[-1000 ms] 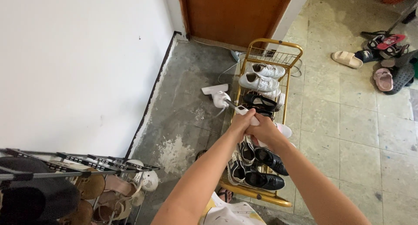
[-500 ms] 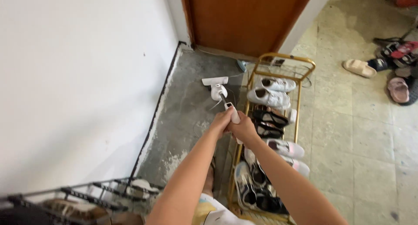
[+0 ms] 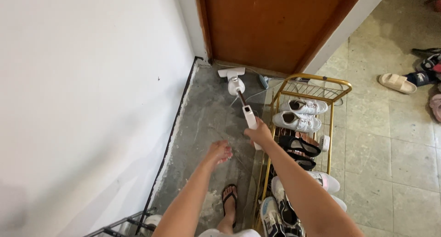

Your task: Assembling a handheld corded vacuum cleaner and using it on the floor.

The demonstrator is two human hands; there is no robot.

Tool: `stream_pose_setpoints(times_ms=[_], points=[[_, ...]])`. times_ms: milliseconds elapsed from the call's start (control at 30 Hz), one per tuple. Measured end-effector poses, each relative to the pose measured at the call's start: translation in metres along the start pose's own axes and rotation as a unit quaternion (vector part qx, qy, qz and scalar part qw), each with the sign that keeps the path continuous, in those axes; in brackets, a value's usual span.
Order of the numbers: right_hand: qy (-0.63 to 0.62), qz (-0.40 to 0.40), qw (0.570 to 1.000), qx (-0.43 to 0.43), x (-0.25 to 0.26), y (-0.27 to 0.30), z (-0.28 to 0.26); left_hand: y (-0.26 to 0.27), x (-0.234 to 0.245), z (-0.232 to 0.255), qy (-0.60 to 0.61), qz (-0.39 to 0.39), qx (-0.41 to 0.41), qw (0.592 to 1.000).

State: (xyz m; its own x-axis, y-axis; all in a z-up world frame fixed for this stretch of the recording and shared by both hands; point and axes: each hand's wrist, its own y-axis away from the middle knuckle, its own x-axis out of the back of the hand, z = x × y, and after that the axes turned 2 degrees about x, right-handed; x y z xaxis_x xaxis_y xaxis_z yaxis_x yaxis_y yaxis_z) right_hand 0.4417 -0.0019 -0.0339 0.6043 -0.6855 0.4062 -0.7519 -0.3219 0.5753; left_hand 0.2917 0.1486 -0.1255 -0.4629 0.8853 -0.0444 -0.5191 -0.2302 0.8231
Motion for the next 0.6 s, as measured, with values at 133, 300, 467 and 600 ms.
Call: stream_pose_setpoints(times_ms=[133, 300, 467, 600], points=[[0.005, 0.004, 1.000, 0.023, 0.003, 0.033, -0.008, 0.017, -0.014, -0.004, 0.004, -0.027, -0.006, 1.000], [-0.035, -0.029, 0.999, 0.030, 0.024, 0.090, 0.001, 0.016, -0.028, -0.043, 0.039, 0.010, -0.037, 0.999], [-0.057, -0.067, 0.994, 0.063, 0.052, 0.172, 0.053, 0.053, -0.068, -0.113, 0.018, 0.014, -0.033, 0.999], [-0.042, -0.110, 0.985, 0.126, 0.065, 0.247, 0.092, 0.099, -0.115, -0.160, -0.002, -0.017, -0.081, 0.997]])
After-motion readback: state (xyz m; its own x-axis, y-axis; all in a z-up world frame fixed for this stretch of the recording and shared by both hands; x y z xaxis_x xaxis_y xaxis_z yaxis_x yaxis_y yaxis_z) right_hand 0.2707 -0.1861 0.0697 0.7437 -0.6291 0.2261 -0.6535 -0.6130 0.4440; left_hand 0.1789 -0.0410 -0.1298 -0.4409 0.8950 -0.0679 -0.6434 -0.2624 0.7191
